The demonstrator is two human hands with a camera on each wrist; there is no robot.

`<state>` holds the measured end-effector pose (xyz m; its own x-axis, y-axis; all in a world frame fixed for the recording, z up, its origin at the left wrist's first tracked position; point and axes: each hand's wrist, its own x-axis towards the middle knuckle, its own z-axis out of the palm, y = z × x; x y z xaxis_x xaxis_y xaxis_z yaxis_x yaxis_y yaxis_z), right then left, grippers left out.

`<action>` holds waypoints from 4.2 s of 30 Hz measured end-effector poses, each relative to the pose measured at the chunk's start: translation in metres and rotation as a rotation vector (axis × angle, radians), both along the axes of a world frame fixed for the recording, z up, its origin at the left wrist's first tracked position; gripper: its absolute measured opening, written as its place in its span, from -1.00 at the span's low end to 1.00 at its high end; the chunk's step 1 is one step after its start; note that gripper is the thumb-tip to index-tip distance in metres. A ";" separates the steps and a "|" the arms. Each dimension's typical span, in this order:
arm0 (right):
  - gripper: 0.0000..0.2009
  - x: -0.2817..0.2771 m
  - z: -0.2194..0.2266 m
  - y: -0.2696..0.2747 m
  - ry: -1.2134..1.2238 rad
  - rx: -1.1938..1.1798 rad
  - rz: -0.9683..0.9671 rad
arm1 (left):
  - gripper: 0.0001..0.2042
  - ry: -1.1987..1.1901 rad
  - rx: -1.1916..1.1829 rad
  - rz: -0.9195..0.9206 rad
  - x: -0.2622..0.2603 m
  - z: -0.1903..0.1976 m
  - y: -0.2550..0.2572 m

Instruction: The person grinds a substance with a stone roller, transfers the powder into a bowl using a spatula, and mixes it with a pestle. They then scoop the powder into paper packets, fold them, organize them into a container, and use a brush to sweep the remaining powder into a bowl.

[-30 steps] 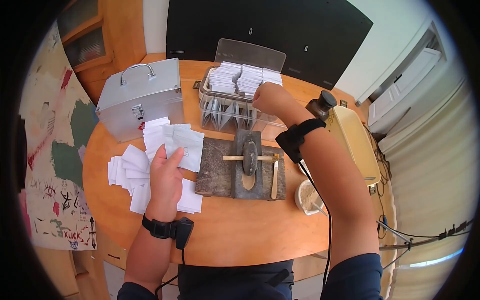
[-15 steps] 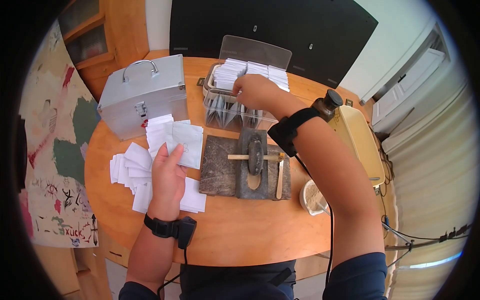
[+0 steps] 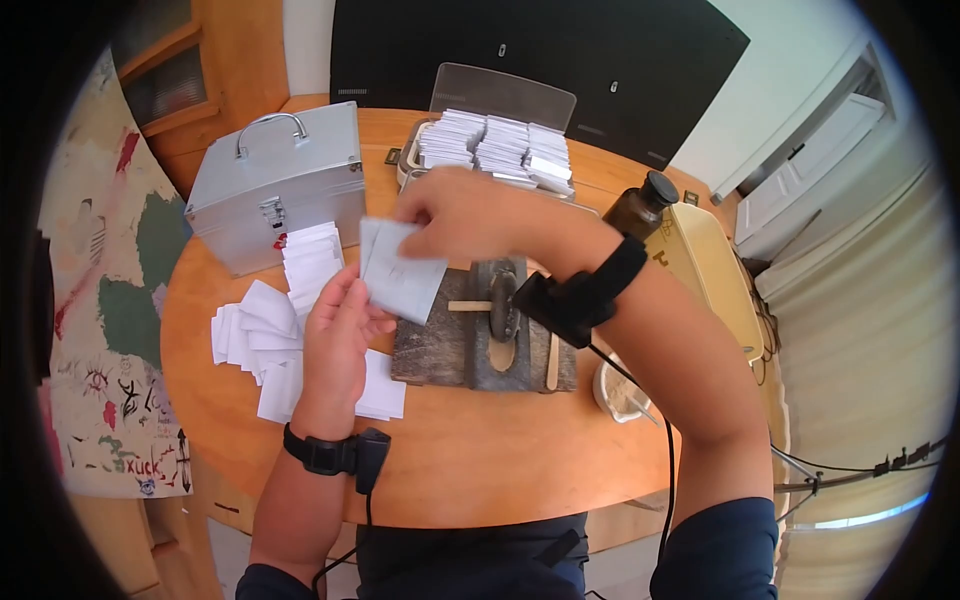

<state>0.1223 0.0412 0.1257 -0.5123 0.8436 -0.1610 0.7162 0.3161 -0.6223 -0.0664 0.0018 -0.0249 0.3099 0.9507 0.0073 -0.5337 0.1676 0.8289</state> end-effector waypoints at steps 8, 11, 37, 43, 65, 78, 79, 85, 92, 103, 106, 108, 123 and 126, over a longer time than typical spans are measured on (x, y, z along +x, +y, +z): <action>-0.66 0.118 0.000 0.014 -0.078 0.315 -0.731 | -0.69 0.056 -0.056 0.036 0.000 0.009 -0.003; -0.72 0.141 -0.015 0.012 -0.022 0.160 -0.919 | -0.70 0.041 -0.038 0.030 0.001 0.008 -0.003; -0.65 0.113 -0.017 0.039 -0.409 0.036 -0.838 | -0.77 0.020 -0.062 0.004 0.002 0.001 -0.002; -0.64 0.105 -0.019 0.032 -0.337 0.072 -0.900 | -0.82 -0.001 -0.062 -0.011 0.002 0.001 -0.002; -0.68 0.117 -0.049 0.034 -0.119 0.216 -0.886 | -0.85 0.008 -0.064 -0.015 0.002 -0.001 -0.002; -0.81 0.128 -0.053 0.023 -0.085 0.083 -0.822 | -0.86 0.007 -0.063 -0.021 0.002 0.000 -0.002; -0.83 0.127 -0.050 0.022 -0.105 0.084 -0.851 | -0.86 0.008 -0.062 -0.022 0.002 0.000 -0.002; -0.81 0.122 -0.050 0.018 -0.150 0.220 -0.626 | -0.85 0.025 -0.075 -0.014 0.002 -0.001 -0.002; -0.69 0.092 -0.056 0.041 -0.448 0.219 -0.598 | -0.84 0.054 -0.071 -0.008 0.002 -0.002 -0.002; -0.76 0.099 -0.062 0.055 -0.597 0.148 -0.493 | -0.84 0.022 -0.062 -0.014 0.001 -0.001 -0.003; -0.73 0.100 -0.068 0.055 -0.611 0.165 -0.507 | -0.85 0.027 -0.060 -0.020 0.002 -0.001 -0.003; -0.71 0.100 -0.071 0.060 -0.610 0.132 -0.541 | -0.85 0.034 -0.059 -0.021 0.001 -0.002 -0.002; -0.69 0.096 -0.051 0.053 -0.559 0.232 -0.729 | -0.86 0.013 -0.064 -0.006 0.000 -0.002 -0.002; -0.68 0.107 -0.044 0.051 -0.509 0.218 -0.730 | -0.87 0.001 -0.066 -0.018 0.000 -0.001 -0.002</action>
